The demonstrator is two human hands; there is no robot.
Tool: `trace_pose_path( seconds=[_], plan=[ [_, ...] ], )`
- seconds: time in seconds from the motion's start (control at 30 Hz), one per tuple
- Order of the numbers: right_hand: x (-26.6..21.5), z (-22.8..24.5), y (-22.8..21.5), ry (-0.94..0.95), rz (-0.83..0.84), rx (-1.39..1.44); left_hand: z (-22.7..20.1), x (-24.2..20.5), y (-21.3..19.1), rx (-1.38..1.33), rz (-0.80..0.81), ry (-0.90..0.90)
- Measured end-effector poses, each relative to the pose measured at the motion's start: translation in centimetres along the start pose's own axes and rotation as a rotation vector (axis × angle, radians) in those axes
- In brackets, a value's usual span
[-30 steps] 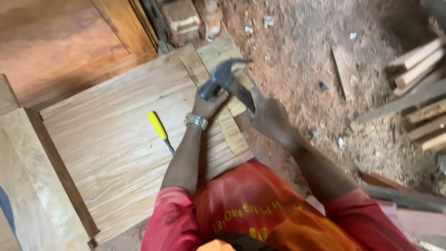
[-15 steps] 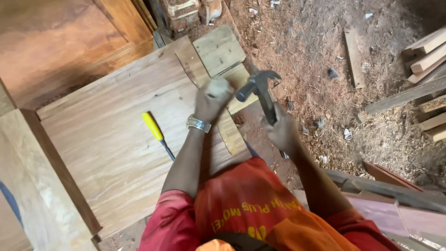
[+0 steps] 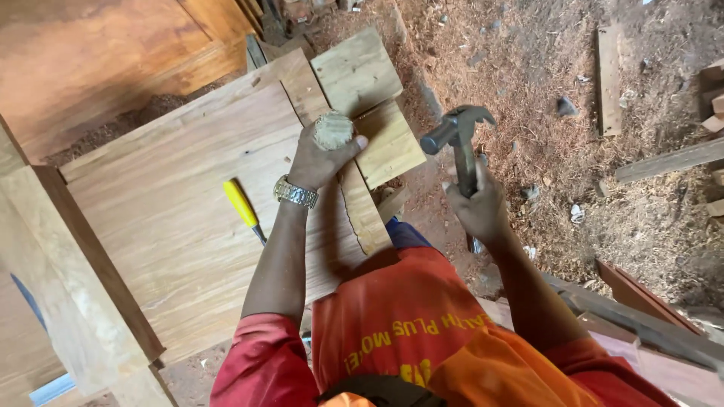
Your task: The person uses a chisel and hammer to carve a curved edge on a wooden board. They repeatedly position the chisel along the marked line and strike it with the hammer to remove wood shavings, gradually shaping the edge.
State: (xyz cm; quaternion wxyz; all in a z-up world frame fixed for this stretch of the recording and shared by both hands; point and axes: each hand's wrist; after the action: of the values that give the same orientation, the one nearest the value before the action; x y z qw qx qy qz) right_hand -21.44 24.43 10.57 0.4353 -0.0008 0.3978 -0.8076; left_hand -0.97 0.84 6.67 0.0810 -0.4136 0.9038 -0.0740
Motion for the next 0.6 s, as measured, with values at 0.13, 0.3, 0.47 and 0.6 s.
trace_pose_path(
  seconds=[0.13,0.3,0.47,0.6],
  plan=[
    [1.2,0.1,-0.2,-0.063,0.052,-0.031,0.1,-0.2,0.3,0.038,0.042,-0.077],
    [0.9,0.8,-0.1,-0.216,0.004,-0.069,0.1,-0.4,0.4,0.064,0.094,-0.078],
    [1.0,0.5,0.5,-0.484,-0.098,-0.026,0.6,0.9,-0.1,0.006,0.088,-0.018],
    [0.8,1.0,0.4,-0.379,-0.023,-0.110,0.2,1.4,-0.7,0.082,0.039,-0.062]
  ],
)
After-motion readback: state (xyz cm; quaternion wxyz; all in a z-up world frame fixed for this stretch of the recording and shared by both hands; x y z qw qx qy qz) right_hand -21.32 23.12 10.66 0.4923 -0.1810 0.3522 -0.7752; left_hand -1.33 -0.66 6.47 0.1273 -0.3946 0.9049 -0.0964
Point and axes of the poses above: each hand's wrist, its own x-axis towards the middle knuckle, its own y-axis out of the palm, z = x × y, and after that the axes turned 5 degrees about y, right-handed
